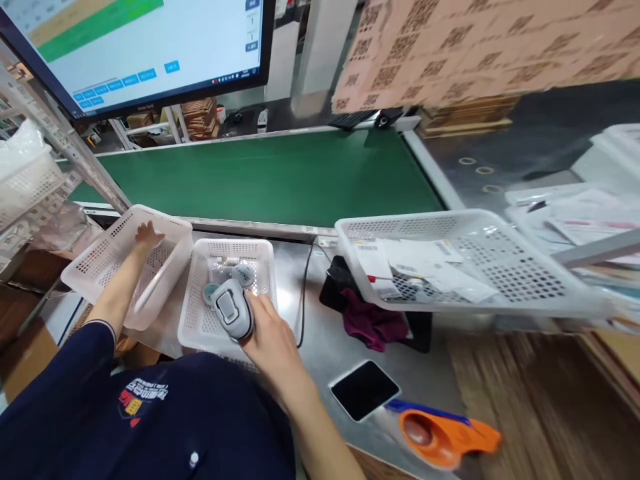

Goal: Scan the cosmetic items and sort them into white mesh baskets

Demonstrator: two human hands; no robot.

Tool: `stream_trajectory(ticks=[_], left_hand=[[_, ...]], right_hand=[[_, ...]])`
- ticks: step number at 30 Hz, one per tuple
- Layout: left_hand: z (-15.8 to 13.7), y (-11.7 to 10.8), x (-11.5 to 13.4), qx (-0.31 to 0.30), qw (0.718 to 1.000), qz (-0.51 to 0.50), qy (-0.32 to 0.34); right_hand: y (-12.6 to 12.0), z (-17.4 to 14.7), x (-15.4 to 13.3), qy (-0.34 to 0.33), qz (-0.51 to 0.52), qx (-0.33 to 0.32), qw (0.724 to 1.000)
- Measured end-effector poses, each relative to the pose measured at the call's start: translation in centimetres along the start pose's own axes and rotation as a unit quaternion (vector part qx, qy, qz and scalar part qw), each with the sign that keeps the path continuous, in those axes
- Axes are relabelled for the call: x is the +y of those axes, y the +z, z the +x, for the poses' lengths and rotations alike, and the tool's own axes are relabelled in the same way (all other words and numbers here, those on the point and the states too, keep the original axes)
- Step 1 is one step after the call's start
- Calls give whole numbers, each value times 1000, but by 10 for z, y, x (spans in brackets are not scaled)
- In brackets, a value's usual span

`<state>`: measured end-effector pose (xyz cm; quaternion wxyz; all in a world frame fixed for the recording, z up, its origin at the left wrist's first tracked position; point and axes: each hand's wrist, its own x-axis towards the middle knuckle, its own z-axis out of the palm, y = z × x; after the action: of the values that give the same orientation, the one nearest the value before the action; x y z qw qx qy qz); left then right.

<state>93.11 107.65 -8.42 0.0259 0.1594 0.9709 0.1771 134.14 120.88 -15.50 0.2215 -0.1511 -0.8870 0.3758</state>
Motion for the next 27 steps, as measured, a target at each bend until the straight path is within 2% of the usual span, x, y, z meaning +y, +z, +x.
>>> stream_trajectory(ticks=[4, 6, 8, 10, 12, 16, 17, 18, 20, 21, 22, 24, 25, 27], left_hand=[[2, 5, -14, -29, 995, -86, -43], [1, 2, -9, -58, 984, -157, -53], [-3, -2, 2, -104, 960, -255, -50], [-14, -4, 15, -146, 921, -359, -38], [-34, -3, 27, -189, 867, -459, -38], [-84, 11, 44, -294, 719, -625, -74], [-94, 18, 46, -309, 696, -643, -78], [-102, 27, 47, -313, 690, -648, -76], [-111, 48, 45, -299, 712, -633, -60], [-111, 62, 44, -282, 742, -607, -43], [-110, 76, 42, -260, 792, -553, -11], [-104, 107, 38, -215, 898, -377, 77], [-101, 123, 37, -199, 931, -284, 116], [-102, 155, 34, -196, 956, -146, 164]], right_hand=[[-2, 0, 6, 15, 0, 0, 1000], [-3, 2, 10, 20, 2, 5, 1000], [-4, 8, 9, 14, 5, 9, 1000], [-3, 18, 3, 4, 7, 2, 1000], [-1, 32, -8, -3, 4, -17, 1000], [3, 54, -27, 0, -26, -46, 999], [4, 56, -29, 9, -40, -47, 998], [5, 56, -28, 19, -52, -46, 997], [6, 50, -22, 35, -57, -39, 997], [6, 44, -17, 37, -47, -34, 998], [6, 37, -11, 35, -31, -26, 999], [4, 20, 3, 35, 3, -1, 999], [2, 11, 10, 39, 18, 18, 999], [-2, -7, 21, 45, 43, 60, 996]])
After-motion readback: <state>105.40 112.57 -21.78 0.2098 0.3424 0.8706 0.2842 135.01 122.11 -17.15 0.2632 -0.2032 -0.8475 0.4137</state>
